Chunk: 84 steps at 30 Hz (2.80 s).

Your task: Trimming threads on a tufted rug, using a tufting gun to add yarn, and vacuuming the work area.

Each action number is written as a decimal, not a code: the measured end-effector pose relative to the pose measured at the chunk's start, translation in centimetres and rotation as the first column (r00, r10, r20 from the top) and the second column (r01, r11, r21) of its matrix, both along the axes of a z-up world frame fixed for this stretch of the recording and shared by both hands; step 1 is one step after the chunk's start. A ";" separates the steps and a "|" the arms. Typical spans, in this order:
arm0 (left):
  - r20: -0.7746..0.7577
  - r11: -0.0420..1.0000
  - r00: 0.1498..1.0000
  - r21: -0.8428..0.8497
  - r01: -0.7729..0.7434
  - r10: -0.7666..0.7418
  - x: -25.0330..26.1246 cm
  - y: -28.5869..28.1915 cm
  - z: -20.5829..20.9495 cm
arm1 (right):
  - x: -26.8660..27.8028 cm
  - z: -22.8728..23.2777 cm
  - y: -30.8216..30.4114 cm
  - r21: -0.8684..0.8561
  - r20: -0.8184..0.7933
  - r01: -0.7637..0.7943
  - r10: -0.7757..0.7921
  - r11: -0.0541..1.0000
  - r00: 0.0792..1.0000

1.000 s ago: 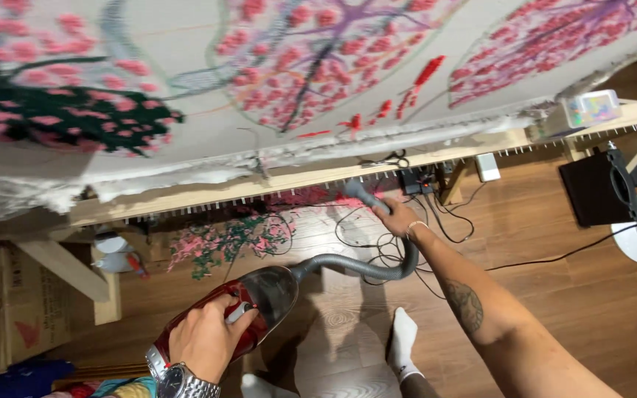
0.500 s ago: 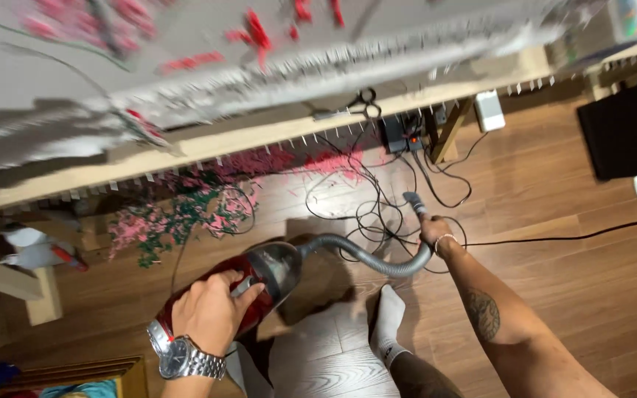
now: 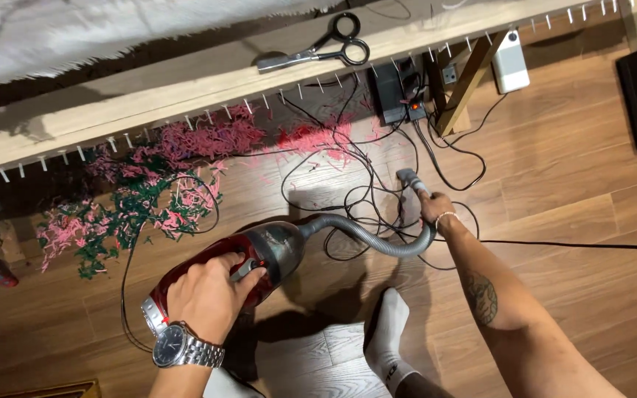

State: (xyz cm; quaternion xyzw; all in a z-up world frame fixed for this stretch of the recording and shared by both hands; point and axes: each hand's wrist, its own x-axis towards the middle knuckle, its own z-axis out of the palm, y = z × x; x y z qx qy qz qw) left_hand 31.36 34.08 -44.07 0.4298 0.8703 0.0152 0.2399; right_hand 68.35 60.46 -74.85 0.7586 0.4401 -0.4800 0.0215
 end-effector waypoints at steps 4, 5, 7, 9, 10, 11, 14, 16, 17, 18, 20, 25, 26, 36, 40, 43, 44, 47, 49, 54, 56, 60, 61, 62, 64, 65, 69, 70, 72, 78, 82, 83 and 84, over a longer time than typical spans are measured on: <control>0.012 0.998 0.999 -0.061 0.034 -0.033 0.7 1.6 0.3 | -1.2 1.8 0.5 0.050 -0.008 -0.128 0.128 0.991 0.992; 0.021 0.994 0.999 -0.097 0.042 -0.040 1.0 2.1 0.8 | -1.8 3.1 0.5 0.022 0.043 -0.231 0.230 0.973 0.972; 0.018 0.994 0.998 -0.084 0.065 -0.064 1.7 2.5 0.2 | -1.7 4.4 0.3 -0.020 0.093 -0.319 0.319 0.948 0.943; 0.010 0.993 0.996 -0.078 0.085 -0.084 2.0 2.7 0.3 | -1.0 3.8 -0.2 -0.071 0.131 -0.404 0.410 0.912 0.902; 0.022 0.994 0.995 -0.050 0.100 -0.099 2.2 2.9 0.5 | 0.3 2.7 -0.6 0.014 0.179 -0.457 0.447 0.889 0.876; 0.034 0.993 0.993 -0.022 0.115 -0.115 2.4 3.2 0.6 | 1.6 1.5 -1.0 0.096 0.231 -0.509 0.478 0.856 0.848; 0.066 0.990 0.988 -0.009 0.141 -0.141 2.7 3.9 1.0 | 5.3 0.2 -2.6 0.183 0.300 -0.493 0.429 0.851 0.852; 0.065 0.987 0.985 0.001 0.158 -0.158 2.8 4.4 1.0 | 5.4 2.4 -3.5 0.079 0.270 -0.420 0.387 0.904 0.882; 0.064 0.986 0.984 0.012 0.168 -0.169 2.9 4.7 1.0 | 5.4 3.4 -3.9 -0.028 0.245 -0.349 0.345 0.937 0.906; 0.065 0.985 0.983 0.008 0.172 -0.172 3.1 4.9 1.0 | 6.1 2.2 -4.4 -0.031 0.245 -0.346 0.343 0.938 0.907; 0.043 0.979 0.978 -0.001 0.203 -0.203 3.5 5.4 0.9 | 7.7 -0.3 -5.4 0.001 0.207 -0.294 0.287 0.956 0.935; 0.007 0.974 0.974 0.036 0.224 -0.224 3.8 6.2 -0.2 | 5.5 3.7 -3.4 0.180 0.101 -0.016 -0.002 0.984 0.995; -0.001 0.975 0.976 0.044 0.217 -0.217 3.8 6.5 -0.4 | 5.6 3.8 -2.3 0.160 0.036 0.118 -0.126 0.980 0.991; -0.020 0.995 0.995 -0.019 0.100 -0.100 4.3 9.2 -2.2 | 7.2 -3.4 7.2 0.087 -0.318 0.282 -0.242 0.955 0.917; -0.014 0.996 0.996 0.043 0.084 -0.084 4.7 8.6 -3.1 | 7.2 -2.4 6.0 0.335 -0.184 0.140 -0.081 0.932 0.980; -0.015 0.996 0.997 0.048 0.075 -0.074 5.0 8.0 -3.4 | 6.9 -0.6 4.8 0.534 -0.020 -0.096 0.126 0.840 0.992; -0.020 0.996 0.997 0.033 0.079 -0.078 5.0 7.9 -3.4 | 6.4 0.6 4.3 0.563 0.040 -0.195 0.209 0.803 0.977; -0.021 0.996 0.997 -0.049 0.069 -0.070 4.9 7.7 -3.2 | 2.8 6.1 4.5 0.295 0.011 -0.202 0.208 0.934 0.978; -0.014 0.997 0.999 -0.064 0.051 -0.052 4.6 7.4 -3.1 | 2.8 3.8 5.4 0.214 -0.001 -0.242 0.248 0.946 0.969; 0.005 0.996 1.000 -0.083 0.017 -0.017 4.1 6.9 -3.1 | 1.3 0.4 6.9 0.076 -0.159 -0.362 0.370 0.929 0.916; 0.002 0.999 1.000 -0.043 0.018 -0.018 3.6 6.3 -3.5 | -0.4 1.1 7.1 0.006 -0.270 -0.323 0.313 0.946 0.911; -0.024 0.999 1.000 0.040 0.003 -0.002 2.6 4.8 -4.0 | -2.2 2.4 6.8 0.086 -0.180 -0.274 0.285 0.958 0.941; -0.037 0.999 0.999 0.051 -0.007 0.009 2.3 4.5 -4.0 | -2.7 3.4 6.7 0.126 -0.136 -0.250 0.266 0.960 0.954; -0.049 0.998 0.999 0.060 -0.015 0.017 2.0 4.2 -3.9 | -3.2 4.4 6.5 0.165 -0.092 -0.225 0.242 0.960 0.966; -0.050 0.999 0.998 0.019 -0.029 0.030 1.5 3.6 -4.1 | -3.4 5.0 6.1 0.167 -0.124 -0.207 0.229 0.964 0.966; -0.050 0.999 0.998 -0.023 -0.038 0.037 1.3 3.4 -4.3 | -3.4 5.3 6.1 0.167 -0.156 -0.185 0.211 0.969 0.965; -0.061 0.996 0.997 -0.077 -0.053 0.048 0.3 2.1 -4.4 | -3.9 2.7 8.8 0.213 -0.316 -0.109 0.174 0.971 0.932; -0.075 0.997 0.996 -0.050 -0.061 0.057 0.1 1.8 -4.4 | -3.9 1.5 9.8 0.204 -0.356 -0.063 0.134 0.977 0.925; -0.090 0.997 0.994 -0.020 -0.071 0.069 -0.3 1.6 -4.3 | -4.4 -0.7 11.5 0.196 -0.395 -0.019 0.097 0.980 0.914; -0.064 0.985 0.984 0.054 -0.162 0.165 -1.8 1.3 -3.8 | -7.1 -4.0 13.8 0.107 -0.510 0.227 -0.142 0.968 0.849; -0.054 0.975 0.974 0.042 -0.220 0.222 -2.7 1.6 -3.0 | -9.0 -1.2 13.8 0.043 -0.644 0.289 -0.195 0.956 0.740; -0.053 0.973 0.972 0.043 -0.227 0.229 -2.9 1.6 -2.9 | -9.7 0.0 13.8 0.019 -0.661 0.297 -0.211 0.955 0.720; -0.057 0.972 0.971 0.040 -0.232 0.234 -3.1 1.7 -2.6 | -10.1 0.2 13.8 0.015 -0.663 0.293 -0.210 0.956 0.718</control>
